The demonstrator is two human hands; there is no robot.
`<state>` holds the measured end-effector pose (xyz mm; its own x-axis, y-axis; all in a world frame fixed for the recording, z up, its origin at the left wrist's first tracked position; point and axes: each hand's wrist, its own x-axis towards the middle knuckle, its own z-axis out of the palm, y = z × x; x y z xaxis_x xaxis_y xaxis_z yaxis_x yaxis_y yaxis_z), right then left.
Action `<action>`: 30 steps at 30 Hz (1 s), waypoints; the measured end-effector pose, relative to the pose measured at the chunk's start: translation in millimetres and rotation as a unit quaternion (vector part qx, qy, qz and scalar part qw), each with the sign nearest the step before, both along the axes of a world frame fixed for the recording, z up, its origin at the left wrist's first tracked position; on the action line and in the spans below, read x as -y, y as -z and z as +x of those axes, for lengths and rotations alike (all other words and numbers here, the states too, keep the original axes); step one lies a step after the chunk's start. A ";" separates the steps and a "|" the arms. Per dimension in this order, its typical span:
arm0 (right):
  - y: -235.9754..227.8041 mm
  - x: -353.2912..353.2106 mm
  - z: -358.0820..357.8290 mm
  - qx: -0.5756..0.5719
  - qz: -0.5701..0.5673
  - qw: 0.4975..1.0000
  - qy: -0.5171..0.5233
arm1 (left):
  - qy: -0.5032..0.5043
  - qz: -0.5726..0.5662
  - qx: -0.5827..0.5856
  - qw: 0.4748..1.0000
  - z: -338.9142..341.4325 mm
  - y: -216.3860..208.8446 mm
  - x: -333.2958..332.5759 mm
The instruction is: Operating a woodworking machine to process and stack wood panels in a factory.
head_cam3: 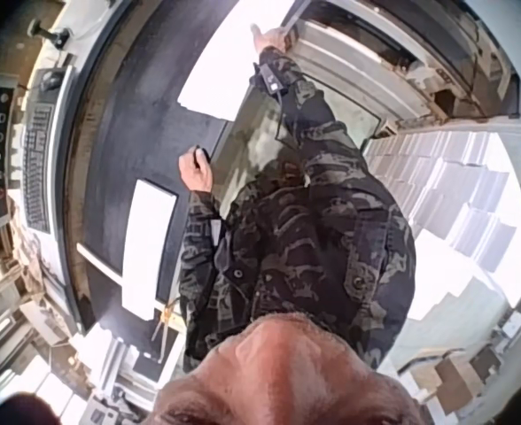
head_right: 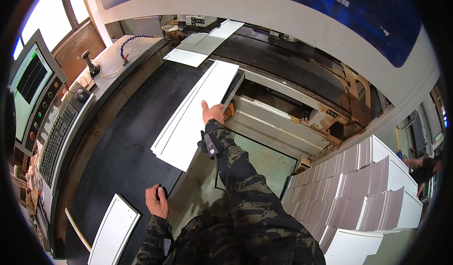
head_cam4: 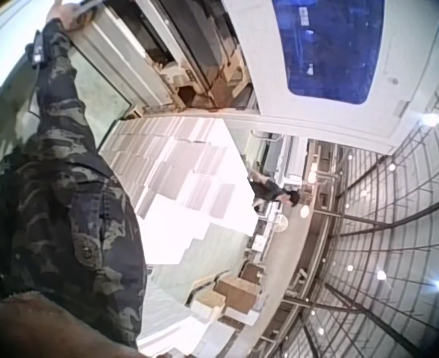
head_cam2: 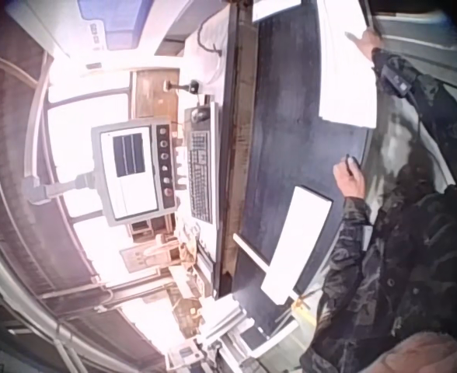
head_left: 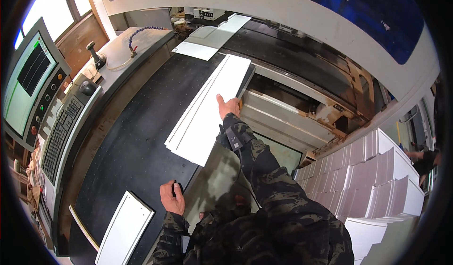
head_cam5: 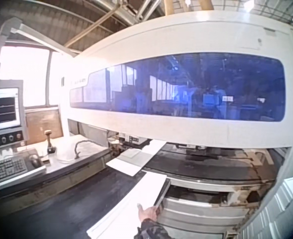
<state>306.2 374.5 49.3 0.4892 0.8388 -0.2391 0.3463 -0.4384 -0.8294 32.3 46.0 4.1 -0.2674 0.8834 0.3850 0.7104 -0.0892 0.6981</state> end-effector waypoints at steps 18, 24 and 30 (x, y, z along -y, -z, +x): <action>7.2 -2.0 -1.9 0.011 0.006 1.000 0.007 | -0.006 0.012 -0.005 1.000 -1.6 -0.4 1.5; 11.0 -4.4 -2.2 0.023 0.014 1.000 0.008 | -0.007 0.006 -0.006 1.000 -3.2 0.1 2.3; 18.2 -7.4 -3.2 0.030 0.023 0.999 0.007 | -0.007 0.003 -0.004 1.000 -2.6 -4.3 2.1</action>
<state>303.0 382.0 31.1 0.5136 0.8411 -0.1695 0.3905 -0.4051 -0.8267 29.7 43.9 8.4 -0.2771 0.8771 0.3923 0.7175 -0.0826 0.6916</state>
